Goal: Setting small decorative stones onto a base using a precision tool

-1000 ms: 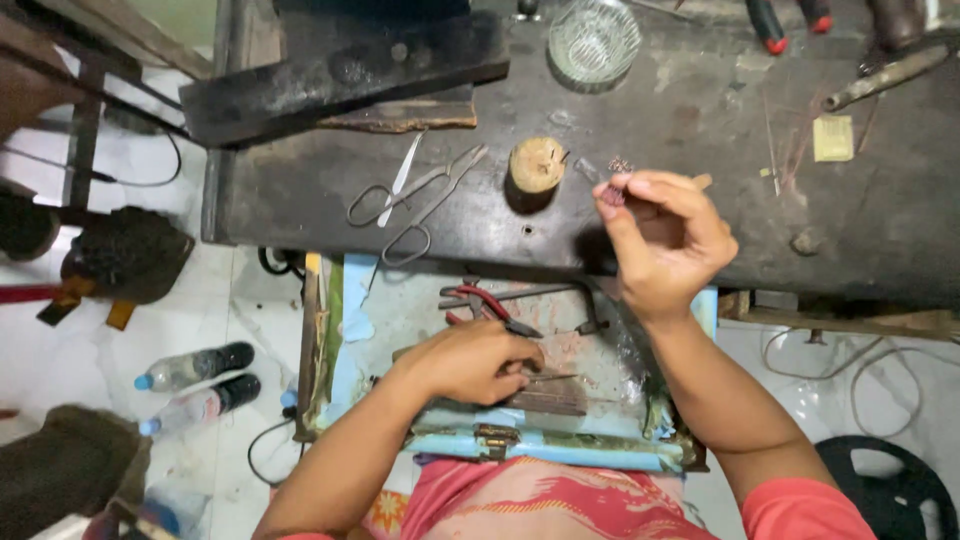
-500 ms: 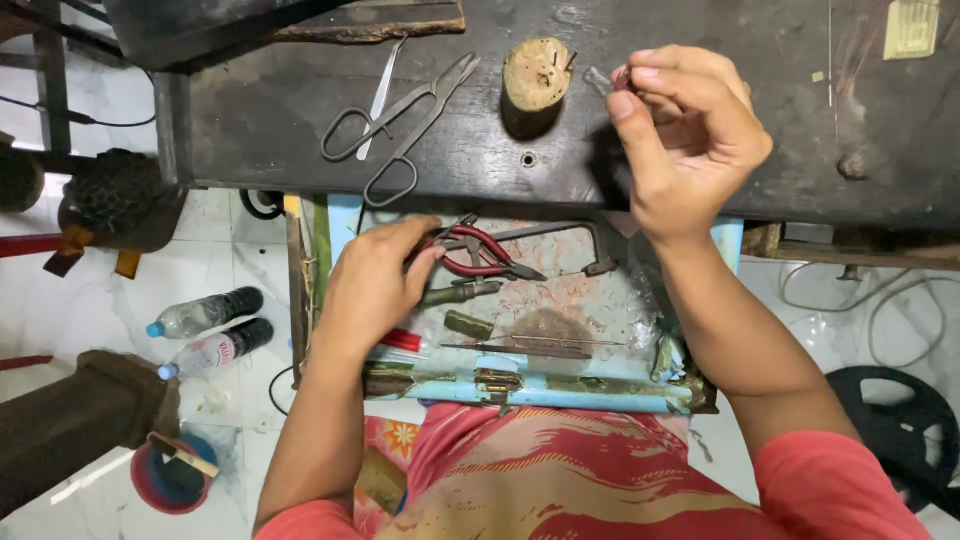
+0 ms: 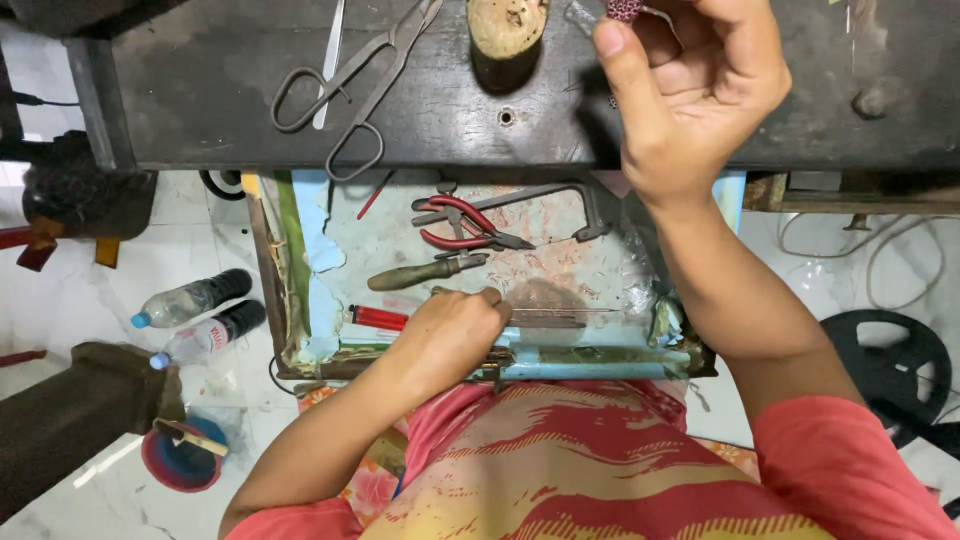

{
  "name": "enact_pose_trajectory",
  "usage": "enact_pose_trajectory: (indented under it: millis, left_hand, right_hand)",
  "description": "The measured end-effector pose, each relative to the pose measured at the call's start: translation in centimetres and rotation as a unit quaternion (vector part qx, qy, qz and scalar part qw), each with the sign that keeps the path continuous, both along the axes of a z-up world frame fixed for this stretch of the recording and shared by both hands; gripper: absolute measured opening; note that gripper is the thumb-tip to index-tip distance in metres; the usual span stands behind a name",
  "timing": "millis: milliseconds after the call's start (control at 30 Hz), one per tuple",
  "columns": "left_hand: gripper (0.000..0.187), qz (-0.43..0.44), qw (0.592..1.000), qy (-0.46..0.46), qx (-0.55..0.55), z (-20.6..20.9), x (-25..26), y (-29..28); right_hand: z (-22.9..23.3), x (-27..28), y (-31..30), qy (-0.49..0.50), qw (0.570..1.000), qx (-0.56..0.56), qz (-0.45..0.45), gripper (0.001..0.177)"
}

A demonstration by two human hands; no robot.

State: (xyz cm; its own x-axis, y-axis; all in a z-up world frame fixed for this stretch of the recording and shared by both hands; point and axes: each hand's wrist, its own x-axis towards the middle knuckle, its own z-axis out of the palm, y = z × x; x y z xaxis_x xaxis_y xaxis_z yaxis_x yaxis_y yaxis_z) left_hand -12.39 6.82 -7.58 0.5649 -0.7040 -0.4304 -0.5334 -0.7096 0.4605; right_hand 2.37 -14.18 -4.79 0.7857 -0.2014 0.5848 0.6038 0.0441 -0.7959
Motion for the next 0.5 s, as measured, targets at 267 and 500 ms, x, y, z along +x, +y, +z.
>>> enact_pose_trajectory:
  millis: [267,500]
  left_hand:
    - [0.018,0.018,0.996,-0.062,-0.053,0.0,0.8,-1.0]
    - [0.019,0.074,0.959,-0.091,-0.257,4.2,3.7,-0.5]
  right_hand:
    - [1.7,-0.5,0.0,0.016,0.999,-0.041,0.003,0.023]
    - [1.2,-0.1,-0.1,0.018,0.998,-0.052,-0.033,0.022]
